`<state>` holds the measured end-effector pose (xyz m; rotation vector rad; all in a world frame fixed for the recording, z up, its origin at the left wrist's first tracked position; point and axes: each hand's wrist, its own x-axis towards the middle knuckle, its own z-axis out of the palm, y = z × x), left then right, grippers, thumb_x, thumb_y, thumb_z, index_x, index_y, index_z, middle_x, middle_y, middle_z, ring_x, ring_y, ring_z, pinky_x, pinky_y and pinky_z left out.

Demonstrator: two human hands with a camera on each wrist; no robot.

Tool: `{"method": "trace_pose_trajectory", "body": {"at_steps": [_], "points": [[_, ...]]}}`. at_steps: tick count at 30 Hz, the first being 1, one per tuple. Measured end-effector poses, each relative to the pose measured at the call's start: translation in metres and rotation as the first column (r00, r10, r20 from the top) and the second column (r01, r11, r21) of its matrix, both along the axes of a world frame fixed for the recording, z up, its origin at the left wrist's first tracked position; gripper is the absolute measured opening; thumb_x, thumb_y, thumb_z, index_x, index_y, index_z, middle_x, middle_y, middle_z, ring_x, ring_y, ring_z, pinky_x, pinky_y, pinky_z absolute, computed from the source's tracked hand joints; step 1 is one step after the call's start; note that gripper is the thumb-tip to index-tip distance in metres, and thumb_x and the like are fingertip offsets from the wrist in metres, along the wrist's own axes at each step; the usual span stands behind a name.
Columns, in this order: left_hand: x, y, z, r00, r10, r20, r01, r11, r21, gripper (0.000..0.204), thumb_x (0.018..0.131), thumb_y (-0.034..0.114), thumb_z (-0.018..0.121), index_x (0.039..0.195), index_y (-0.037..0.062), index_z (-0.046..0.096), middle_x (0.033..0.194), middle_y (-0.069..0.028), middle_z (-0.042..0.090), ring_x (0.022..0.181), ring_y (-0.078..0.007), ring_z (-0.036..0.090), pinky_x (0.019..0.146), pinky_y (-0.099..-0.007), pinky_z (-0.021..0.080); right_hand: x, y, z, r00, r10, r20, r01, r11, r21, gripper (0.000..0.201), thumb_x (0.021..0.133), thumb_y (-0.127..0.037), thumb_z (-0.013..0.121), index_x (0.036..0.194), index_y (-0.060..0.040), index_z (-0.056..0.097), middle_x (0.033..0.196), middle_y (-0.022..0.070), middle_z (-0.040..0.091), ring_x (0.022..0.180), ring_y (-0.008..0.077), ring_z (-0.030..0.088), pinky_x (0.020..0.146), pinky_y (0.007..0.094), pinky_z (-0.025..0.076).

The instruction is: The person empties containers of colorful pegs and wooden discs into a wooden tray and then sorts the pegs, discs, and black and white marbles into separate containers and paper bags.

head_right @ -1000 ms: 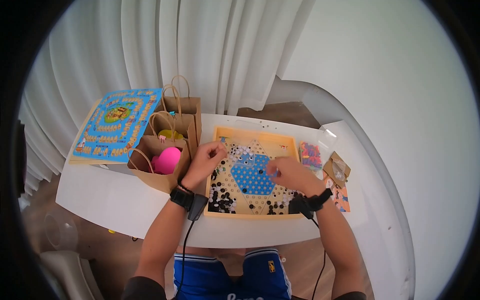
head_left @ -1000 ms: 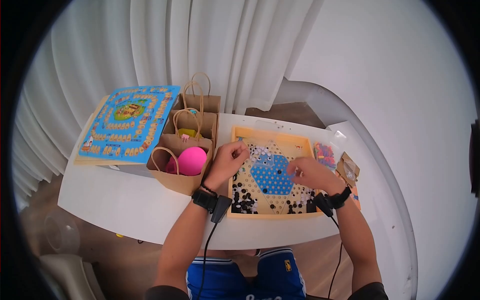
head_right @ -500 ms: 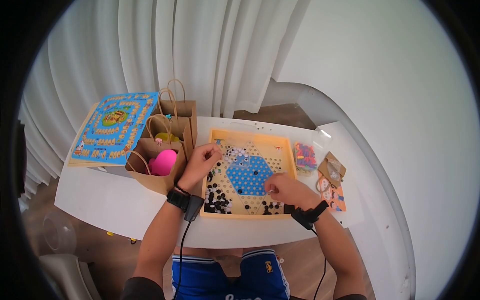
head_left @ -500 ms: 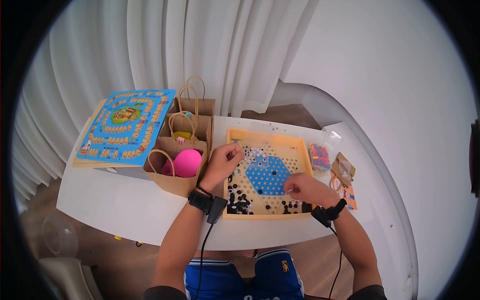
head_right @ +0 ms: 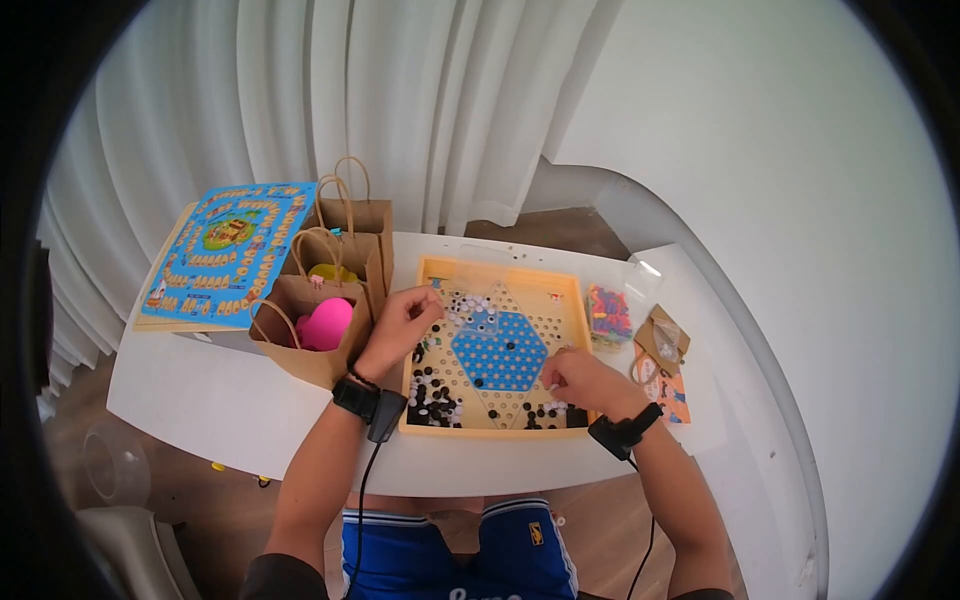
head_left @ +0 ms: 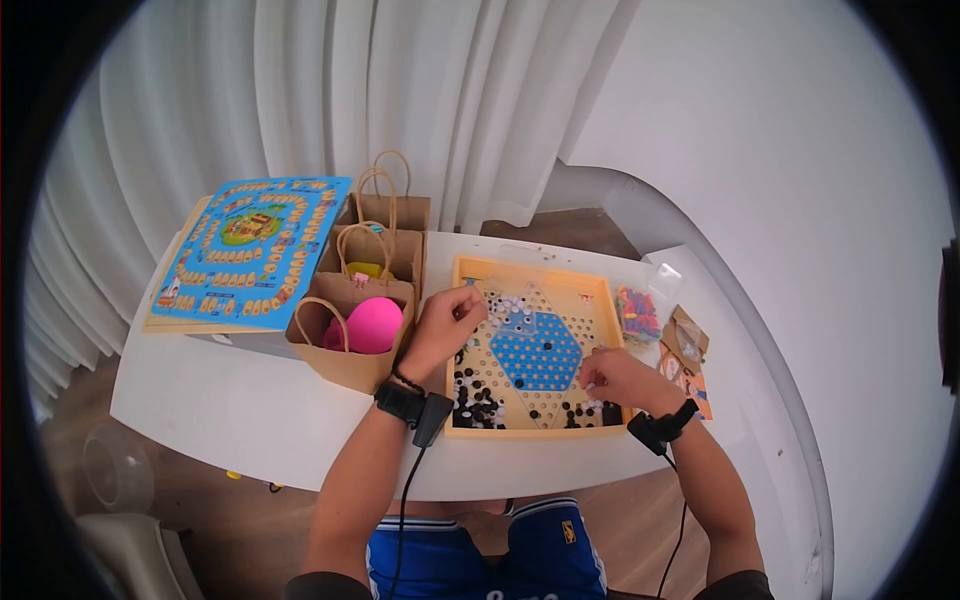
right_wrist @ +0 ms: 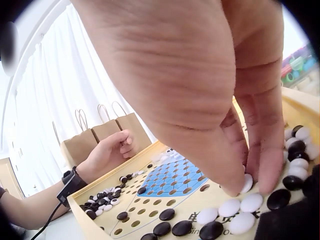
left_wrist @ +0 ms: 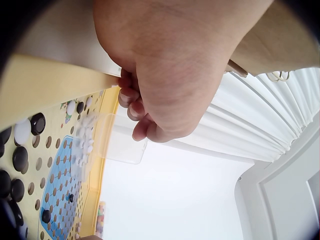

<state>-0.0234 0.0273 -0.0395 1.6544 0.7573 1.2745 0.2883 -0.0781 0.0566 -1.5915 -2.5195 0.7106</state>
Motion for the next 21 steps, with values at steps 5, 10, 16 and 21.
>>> {"method": "trace_pose_trajectory", "body": {"at_steps": [5, 10, 16, 21], "points": [[0.000, -0.002, 0.002, 1.000, 0.000, 0.008, 0.000, 1.000, -0.015, 0.016, 0.098, 0.008, 0.064, 0.083, 0.0021, 0.063, 0.074, 0.0081, 0.055, 0.069, -0.0004, 0.046, 0.062, -0.0205, 0.036, -0.003, -0.002, -0.002, 1.000, 0.012, 0.018, -0.011, 0.999, -0.033, 0.011, 0.078, 0.000, 0.074, 0.088, 0.0015, 0.070, 0.084, 0.0136, 0.070, 0.080, 0.0271, 0.071, 0.073, 0.0361, 0.056], [0.001, -0.001, 0.002, 0.999, -0.011, 0.041, 0.012, 1.000, -0.017, 0.016, 0.098, 0.008, 0.064, 0.083, 0.0024, 0.063, 0.075, 0.0083, 0.055, 0.070, -0.0002, 0.046, 0.062, -0.0204, 0.036, -0.004, 0.003, -0.003, 0.999, 0.041, -0.034, -0.042, 0.999, -0.031, 0.009, 0.076, -0.001, 0.075, 0.084, 0.0011, 0.071, 0.079, 0.0121, 0.070, 0.076, 0.0258, 0.070, 0.072, 0.0361, 0.056], [0.000, -0.002, 0.002, 1.000, -0.013, 0.015, 0.013, 1.000, -0.016, 0.016, 0.098, 0.007, 0.064, 0.083, 0.0019, 0.062, 0.075, 0.0082, 0.054, 0.070, -0.0005, 0.045, 0.062, -0.0207, 0.036, -0.022, 0.030, 0.009, 0.993, 0.096, -0.066, -0.091, 0.992, 0.083, 0.008, 0.081, -0.005, 0.073, 0.087, -0.0002, 0.073, 0.079, 0.0117, 0.071, 0.077, 0.0251, 0.072, 0.071, 0.0361, 0.056], [-0.001, -0.004, 0.006, 0.999, 0.028, -0.041, -0.029, 1.000, -0.003, 0.015, 0.098, 0.006, 0.063, 0.084, 0.0012, 0.062, 0.075, 0.0076, 0.055, 0.070, -0.0010, 0.045, 0.063, -0.0212, 0.037, -0.064, 0.066, 0.020, 0.953, -0.031, -0.301, 0.103, 0.968, 0.229, 0.012, 0.085, -0.004, 0.071, 0.096, 0.0009, 0.072, 0.094, 0.0120, 0.072, 0.085, 0.0254, 0.072, 0.077, 0.0354, 0.058]]}}
